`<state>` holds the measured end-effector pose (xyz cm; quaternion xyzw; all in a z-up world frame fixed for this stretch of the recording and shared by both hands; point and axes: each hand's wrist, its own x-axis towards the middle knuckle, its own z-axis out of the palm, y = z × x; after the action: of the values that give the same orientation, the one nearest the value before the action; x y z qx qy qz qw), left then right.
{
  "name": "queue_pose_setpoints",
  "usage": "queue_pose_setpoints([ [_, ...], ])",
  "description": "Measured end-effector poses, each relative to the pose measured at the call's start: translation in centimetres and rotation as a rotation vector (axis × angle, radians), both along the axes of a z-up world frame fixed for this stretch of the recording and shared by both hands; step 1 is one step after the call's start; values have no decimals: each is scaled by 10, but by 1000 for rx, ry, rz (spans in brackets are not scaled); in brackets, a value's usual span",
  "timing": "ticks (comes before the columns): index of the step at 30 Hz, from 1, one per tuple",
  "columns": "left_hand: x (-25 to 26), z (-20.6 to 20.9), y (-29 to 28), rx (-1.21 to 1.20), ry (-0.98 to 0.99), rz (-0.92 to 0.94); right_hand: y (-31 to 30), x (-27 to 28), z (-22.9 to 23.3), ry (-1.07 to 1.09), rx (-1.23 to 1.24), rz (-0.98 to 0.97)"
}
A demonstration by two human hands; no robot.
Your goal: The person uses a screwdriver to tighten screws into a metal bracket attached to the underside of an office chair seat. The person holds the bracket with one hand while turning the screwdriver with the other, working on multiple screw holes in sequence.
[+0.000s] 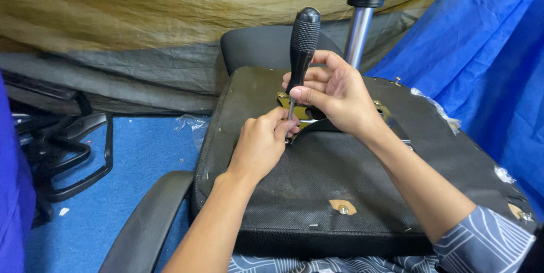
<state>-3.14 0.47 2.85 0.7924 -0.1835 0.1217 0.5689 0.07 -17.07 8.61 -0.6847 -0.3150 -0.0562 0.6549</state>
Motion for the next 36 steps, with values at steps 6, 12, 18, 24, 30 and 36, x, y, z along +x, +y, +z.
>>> queue_pose_setpoints([
  [6, 2, -7, 2, -23, -66, 0, 5, -6, -7, 51, 61, 64],
  [12, -2, -8, 0, 141, -191, 66, 13, -21, -13, -6, 73, -170],
  [18, -9, -3, -2, 247, -173, 97, 17, -28, -11, -227, -240, -558],
  [24, -7, 2, -1, 256, -25, 11, 11, -23, -4, -94, -138, -436],
  [30, -4, -3, 0, 75, -91, -56, -2, -22, -6, -67, -129, -320],
  [36, -5, -2, 0, 148, -87, -23, -13, -27, -1, -35, -112, -227],
])
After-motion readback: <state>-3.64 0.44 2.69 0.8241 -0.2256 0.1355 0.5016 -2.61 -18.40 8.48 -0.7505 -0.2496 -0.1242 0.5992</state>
